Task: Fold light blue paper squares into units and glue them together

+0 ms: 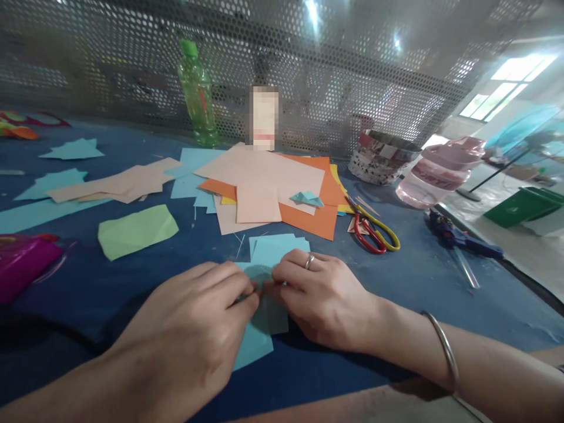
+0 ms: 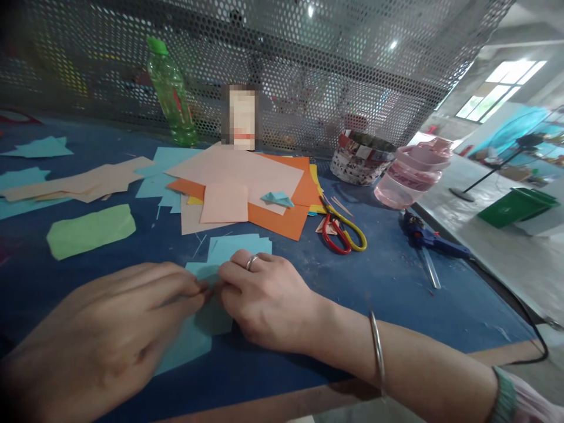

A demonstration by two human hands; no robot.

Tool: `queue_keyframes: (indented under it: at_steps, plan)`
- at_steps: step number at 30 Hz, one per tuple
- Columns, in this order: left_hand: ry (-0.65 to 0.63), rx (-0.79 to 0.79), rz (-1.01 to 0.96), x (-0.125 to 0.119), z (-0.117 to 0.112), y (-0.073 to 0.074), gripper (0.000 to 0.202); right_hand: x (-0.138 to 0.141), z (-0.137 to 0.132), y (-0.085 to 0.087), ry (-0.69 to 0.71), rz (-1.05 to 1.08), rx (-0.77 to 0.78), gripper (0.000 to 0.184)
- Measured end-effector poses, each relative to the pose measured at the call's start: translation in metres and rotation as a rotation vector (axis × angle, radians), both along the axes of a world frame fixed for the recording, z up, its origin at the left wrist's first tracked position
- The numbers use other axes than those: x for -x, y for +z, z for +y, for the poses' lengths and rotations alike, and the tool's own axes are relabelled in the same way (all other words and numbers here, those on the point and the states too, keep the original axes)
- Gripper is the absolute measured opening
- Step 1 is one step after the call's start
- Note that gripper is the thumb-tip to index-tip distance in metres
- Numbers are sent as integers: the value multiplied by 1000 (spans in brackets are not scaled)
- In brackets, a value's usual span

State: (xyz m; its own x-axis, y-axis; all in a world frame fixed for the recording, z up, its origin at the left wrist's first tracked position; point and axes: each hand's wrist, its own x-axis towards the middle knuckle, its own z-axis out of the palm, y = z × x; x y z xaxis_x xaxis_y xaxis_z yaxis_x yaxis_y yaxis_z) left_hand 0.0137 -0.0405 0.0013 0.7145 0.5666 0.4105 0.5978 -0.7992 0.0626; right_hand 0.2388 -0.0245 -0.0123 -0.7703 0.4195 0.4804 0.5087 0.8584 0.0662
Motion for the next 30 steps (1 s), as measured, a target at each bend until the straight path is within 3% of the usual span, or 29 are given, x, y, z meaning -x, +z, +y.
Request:
queue_keyframes:
  at_steps: [19, 24, 27, 30]
  plan:
    - [1, -29, -24, 0, -1, 4, 40, 0, -7, 5, -80, -74, -71, 25]
    - [-7, 3, -81, 2, 2, -4, 40, -1, -3, 1, -69, 7, -23, 25]
    - [70, 93, -214, 6, 11, -12, 29, -2, -1, -1, -51, 78, 7, 28]
    - [251, 177, -176, 10, 20, -16, 22, -3, 0, -2, -41, 89, 31, 29]
